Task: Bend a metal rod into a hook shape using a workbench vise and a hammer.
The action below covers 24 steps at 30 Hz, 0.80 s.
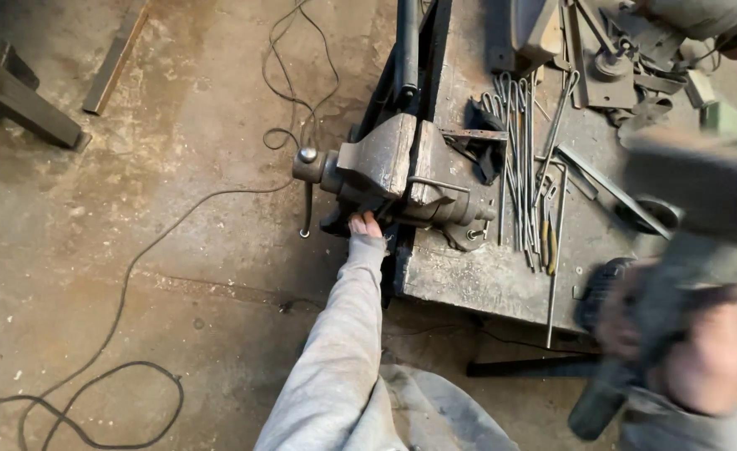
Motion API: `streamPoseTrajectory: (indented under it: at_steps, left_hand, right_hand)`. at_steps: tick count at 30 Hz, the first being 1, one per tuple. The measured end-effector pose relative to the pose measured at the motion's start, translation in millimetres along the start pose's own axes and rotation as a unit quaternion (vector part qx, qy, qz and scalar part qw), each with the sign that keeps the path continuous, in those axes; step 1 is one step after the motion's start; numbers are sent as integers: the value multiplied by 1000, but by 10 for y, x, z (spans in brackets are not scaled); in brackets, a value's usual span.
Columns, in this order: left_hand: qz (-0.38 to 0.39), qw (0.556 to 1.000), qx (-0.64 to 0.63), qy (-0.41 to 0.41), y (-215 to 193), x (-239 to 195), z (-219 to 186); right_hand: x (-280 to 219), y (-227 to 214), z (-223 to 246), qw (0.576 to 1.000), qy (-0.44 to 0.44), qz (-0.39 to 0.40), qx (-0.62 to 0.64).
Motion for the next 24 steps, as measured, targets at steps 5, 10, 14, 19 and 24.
streamPoseTrajectory:
  at_steps: [5, 10, 14, 19, 24]
  left_hand:
    - [-26, 999, 23, 4, 60, -42, 33]
    - [-26, 999, 42, 6, 135, -77, 184]
    - [41, 998, 43, -27, 513, 209, 126]
    - [20, 999, 41, 3, 387, -286, 451]
    - [120, 991, -49, -27, -45, -195, 529]
  right_hand:
    - [665, -1133, -121, 999, 47, 10, 2]
    - [945, 106, -1154, 995, 97, 13, 12]
    - [836, 28, -1934, 956, 232, 6, -176]
    - [490, -321, -1774, 909, 326, -117, -232]
    - [412, -425, -1449, 923, 310, -92, -207]
Point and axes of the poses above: each hand's wrist, its own x-axis towards the middle knuckle, its own y-axis out of the palm, z = x × y, the point moved 5 cm from there along x, towards the middle knuckle, and after that the axes turned 15 degrees about -z, right-handed, at the moved point
